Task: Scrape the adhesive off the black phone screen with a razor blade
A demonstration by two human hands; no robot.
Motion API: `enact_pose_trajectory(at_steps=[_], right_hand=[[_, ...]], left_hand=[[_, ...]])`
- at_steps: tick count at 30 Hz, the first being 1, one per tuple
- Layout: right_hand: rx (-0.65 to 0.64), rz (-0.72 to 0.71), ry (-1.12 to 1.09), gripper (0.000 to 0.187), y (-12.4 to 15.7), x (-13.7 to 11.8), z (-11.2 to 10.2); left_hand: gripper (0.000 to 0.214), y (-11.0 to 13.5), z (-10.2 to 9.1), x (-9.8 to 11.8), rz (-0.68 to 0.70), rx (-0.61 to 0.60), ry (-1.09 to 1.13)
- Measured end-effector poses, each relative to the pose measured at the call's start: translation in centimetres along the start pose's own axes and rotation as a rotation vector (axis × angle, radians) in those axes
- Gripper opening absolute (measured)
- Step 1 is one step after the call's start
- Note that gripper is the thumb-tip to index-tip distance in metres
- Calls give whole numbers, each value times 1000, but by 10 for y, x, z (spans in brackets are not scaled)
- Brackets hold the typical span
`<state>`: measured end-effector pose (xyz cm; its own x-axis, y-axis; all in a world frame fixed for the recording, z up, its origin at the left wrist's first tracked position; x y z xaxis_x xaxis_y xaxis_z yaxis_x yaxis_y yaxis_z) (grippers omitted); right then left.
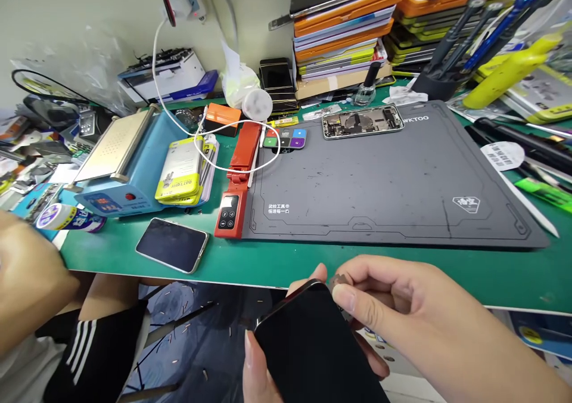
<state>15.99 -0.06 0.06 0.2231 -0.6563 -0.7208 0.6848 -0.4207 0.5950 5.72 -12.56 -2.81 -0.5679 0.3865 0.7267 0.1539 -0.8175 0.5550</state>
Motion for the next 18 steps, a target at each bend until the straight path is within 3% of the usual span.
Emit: enact_pose_trajectory(at_steps=[4,14,18], right_hand=[[-7,26,-1,45,-2,-6,0],[6,27,45,44,1,-6,1],[123,-49,270,41,6,-7,2]], left_hand=[[118,-2,5,-2,41,-6,127],[100,2,7,0,57,7,315],[95,0,6,2,75,60,367]])
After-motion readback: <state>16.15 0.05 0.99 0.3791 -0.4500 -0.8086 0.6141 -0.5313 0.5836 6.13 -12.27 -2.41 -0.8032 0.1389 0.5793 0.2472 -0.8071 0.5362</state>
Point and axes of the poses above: each hand's wrist, its own y-axis away from the middle knuckle, its own z-axis out of the palm, x = y × z, the point moved 1 cm from there along -y, towards the middle knuckle, and after that the axes turned 13 degrees about -y, right-handed, at the moved point
